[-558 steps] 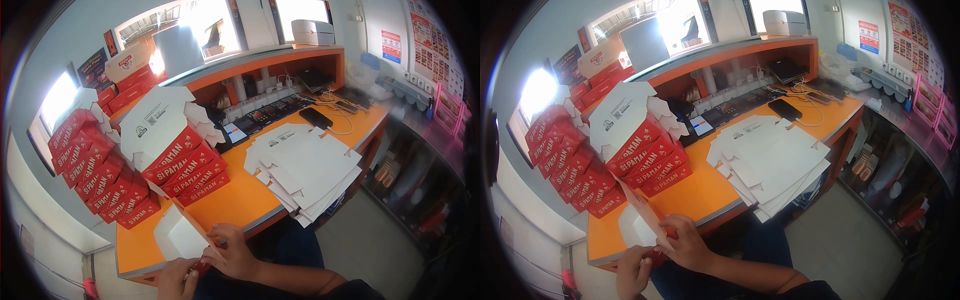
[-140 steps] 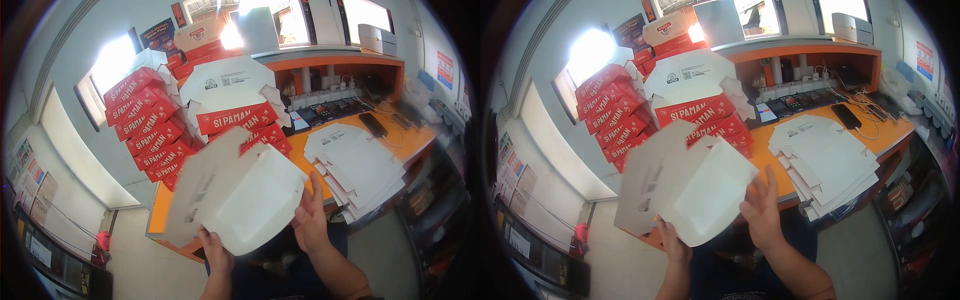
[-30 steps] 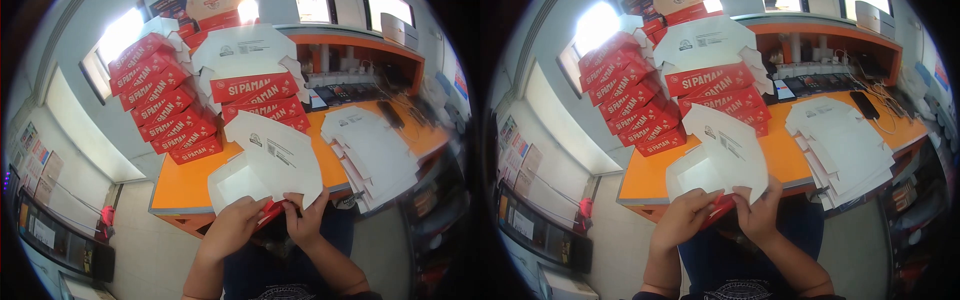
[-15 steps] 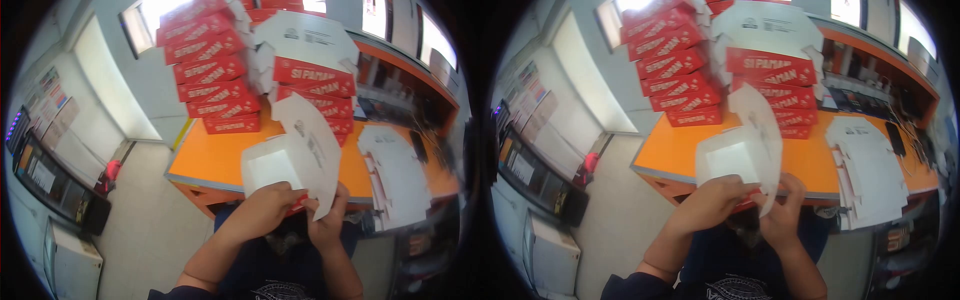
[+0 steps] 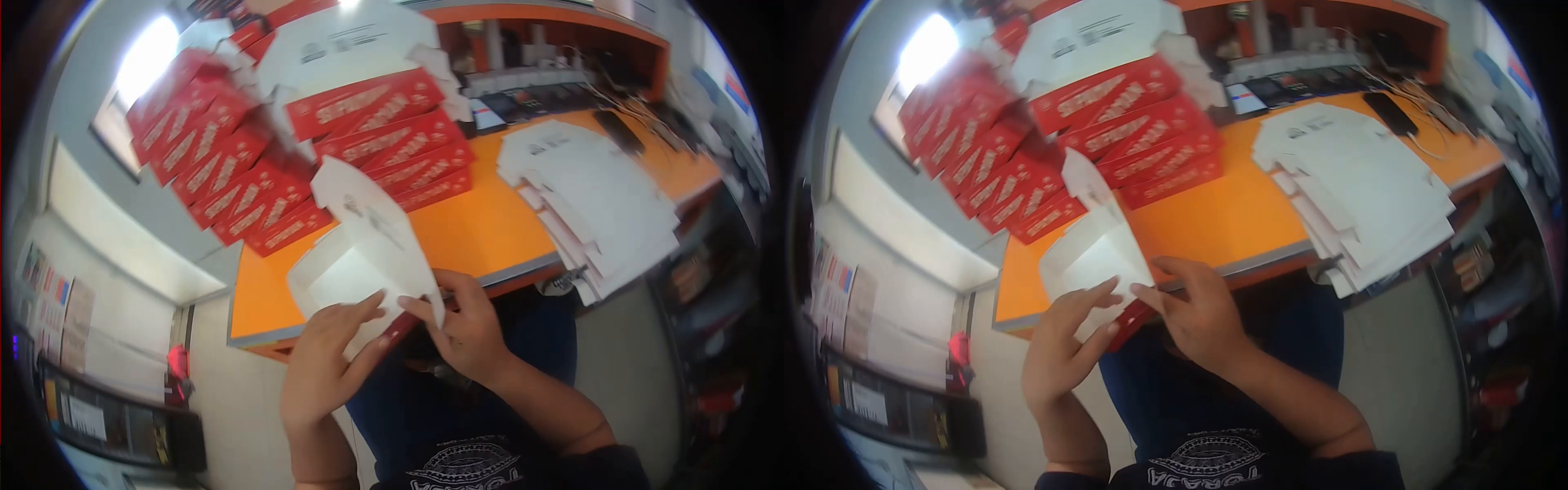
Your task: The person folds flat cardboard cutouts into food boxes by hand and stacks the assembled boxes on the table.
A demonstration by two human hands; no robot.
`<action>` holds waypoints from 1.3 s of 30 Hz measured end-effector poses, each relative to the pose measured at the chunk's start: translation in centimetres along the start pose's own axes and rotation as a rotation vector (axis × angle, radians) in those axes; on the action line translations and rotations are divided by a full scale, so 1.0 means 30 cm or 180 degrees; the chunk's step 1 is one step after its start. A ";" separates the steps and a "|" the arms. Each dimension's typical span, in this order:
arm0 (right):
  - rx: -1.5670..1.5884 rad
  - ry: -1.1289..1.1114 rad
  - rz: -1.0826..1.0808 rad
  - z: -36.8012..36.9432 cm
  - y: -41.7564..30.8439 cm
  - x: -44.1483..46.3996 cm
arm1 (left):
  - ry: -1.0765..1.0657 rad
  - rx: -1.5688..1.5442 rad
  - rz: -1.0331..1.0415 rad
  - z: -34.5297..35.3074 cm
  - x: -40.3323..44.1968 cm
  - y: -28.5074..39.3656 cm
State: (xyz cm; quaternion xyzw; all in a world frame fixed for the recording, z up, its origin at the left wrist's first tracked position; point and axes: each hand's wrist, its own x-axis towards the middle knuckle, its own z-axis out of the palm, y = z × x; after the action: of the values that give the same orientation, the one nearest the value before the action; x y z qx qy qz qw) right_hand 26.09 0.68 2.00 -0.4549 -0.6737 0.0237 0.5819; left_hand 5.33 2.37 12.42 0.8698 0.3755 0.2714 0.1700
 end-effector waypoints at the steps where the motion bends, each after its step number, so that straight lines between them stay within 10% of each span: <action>1: 0.0011 0.0023 -0.0009 -0.004 0.003 0.002 | 0.0019 0.0267 0.0126 -0.003 -0.010 -0.004; 28: 0.0022 -0.0112 -0.0216 -0.031 -0.031 -0.007 | 0.1051 -0.0023 0.0390 0.156 -0.055 0.103; 34: -0.0066 -0.0236 0.0007 -0.133 -0.017 0.020 | 0.2141 0.0369 0.0314 0.142 -0.105 -0.033; 39: 0.1070 -0.0009 0.0144 -0.135 0.041 0.009 | 0.2146 -0.2076 -0.0287 0.206 -0.112 -0.189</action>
State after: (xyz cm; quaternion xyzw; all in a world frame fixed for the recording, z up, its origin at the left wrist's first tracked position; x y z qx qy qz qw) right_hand 30.10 -0.46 2.83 -0.3662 -0.6506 0.1497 0.6482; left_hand 3.94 3.04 3.52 0.6172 0.3423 0.6348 0.3146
